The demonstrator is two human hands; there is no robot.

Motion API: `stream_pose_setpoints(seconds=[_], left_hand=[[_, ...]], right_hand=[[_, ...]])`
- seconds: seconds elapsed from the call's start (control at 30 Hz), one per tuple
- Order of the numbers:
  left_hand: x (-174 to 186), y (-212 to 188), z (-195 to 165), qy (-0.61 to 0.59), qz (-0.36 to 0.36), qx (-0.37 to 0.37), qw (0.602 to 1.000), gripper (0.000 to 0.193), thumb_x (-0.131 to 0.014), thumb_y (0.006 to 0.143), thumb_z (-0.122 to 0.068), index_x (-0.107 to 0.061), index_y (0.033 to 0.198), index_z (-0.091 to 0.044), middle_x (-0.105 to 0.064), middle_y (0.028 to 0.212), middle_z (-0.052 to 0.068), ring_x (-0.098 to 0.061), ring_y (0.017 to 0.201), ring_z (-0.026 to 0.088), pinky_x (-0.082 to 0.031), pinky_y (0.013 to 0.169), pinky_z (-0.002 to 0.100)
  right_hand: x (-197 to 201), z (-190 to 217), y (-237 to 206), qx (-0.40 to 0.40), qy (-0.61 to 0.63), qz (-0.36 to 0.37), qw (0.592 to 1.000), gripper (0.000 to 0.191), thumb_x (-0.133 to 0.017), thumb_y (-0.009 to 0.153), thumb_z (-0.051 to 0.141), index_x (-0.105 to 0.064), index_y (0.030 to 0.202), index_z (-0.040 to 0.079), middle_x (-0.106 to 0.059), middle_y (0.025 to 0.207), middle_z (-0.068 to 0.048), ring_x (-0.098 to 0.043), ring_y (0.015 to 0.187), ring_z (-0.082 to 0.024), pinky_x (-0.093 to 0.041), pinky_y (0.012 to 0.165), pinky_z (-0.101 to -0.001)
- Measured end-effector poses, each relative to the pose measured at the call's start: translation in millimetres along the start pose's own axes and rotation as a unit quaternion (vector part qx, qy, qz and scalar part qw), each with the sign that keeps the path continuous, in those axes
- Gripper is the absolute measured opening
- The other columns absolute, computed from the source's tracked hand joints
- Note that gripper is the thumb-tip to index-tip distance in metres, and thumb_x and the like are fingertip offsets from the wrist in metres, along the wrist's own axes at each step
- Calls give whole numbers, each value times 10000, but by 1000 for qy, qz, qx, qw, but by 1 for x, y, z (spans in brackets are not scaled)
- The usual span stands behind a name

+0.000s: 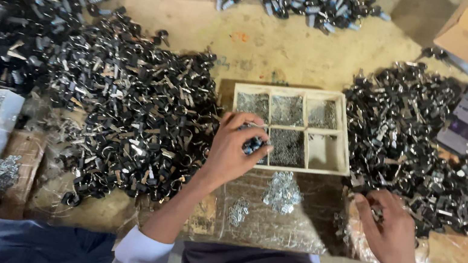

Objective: The person sits at a workbench covered with piles of small black hardware parts and repeatedly assembles small components: they pick a blue cylindrical part and a metal spring, fit the spring into the part by hand, and place the finished assembly into a compartmented tray. They continue this assembly cycle throughout the clip.

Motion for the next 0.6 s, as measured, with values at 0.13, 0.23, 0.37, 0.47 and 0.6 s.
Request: stream_pose_setpoints(seconds=[0.13, 0.23, 0.37, 0.47, 0.6], left_hand=[[-2, -3, -6, -99, -43, -35, 994, 182, -840, 873, -233, -758, 982, -113, -753, 1055, 25, -665, 1034, 208, -526, 946, 397], [-8, -7, -11, -184, -42, -52, 981, 203, -805, 924, -182, -745, 1100, -101, -760, 1073, 52, -711, 932, 169, -601, 819, 316], [-18, -11, -10, -237, -14, -24, 971, 265, -755, 943, -91, -748, 1208, -84, -763, 1084, 101, -734, 871, 171, -583, 678, 276], [-22, -12, -9, -246, -17, -18, 969, 257, -751, 940, -60, -757, 1195, -88, -781, 1112, 99, -759, 925, 178, -624, 750, 287], [-22, -16, -9, -292, -45, -31, 955, 266, -726, 965, -44, -738, 1229, -74, -764, 1215, 108, -762, 1083, 211, -647, 929, 317]], right_hand=[[-27, 5, -2, -31, 40, 27, 998, 261, -783, 903, 280, -694, 871, 37, -662, 753, -109, -633, 602, -285, -494, 558, -369], [-31, 51, 2, 157, -4, 11, 988, 307, -733, 880, 258, -721, 1082, 27, -743, 1041, -142, -735, 812, -258, -582, 647, -353], [-25, 83, 5, 224, -165, -35, 960, 283, -752, 840, 231, -750, 1075, 73, -715, 1058, -158, -716, 814, -300, -585, 730, -414], [-29, 88, 21, 187, -111, 12, 976, 258, -749, 860, 198, -765, 1078, 61, -710, 1001, -142, -706, 703, -275, -584, 649, -387], [-58, 107, 56, 232, -41, 83, 968, 178, -734, 888, 174, -783, 1035, 88, -715, 924, -83, -710, 697, -250, -584, 645, -367]])
Point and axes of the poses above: each hand's wrist, its own y-axis towards the middle knuckle, its own x-axis out of the back of the hand, z = x × y, the point moved 9 cm from there along y, towards the middle knuckle
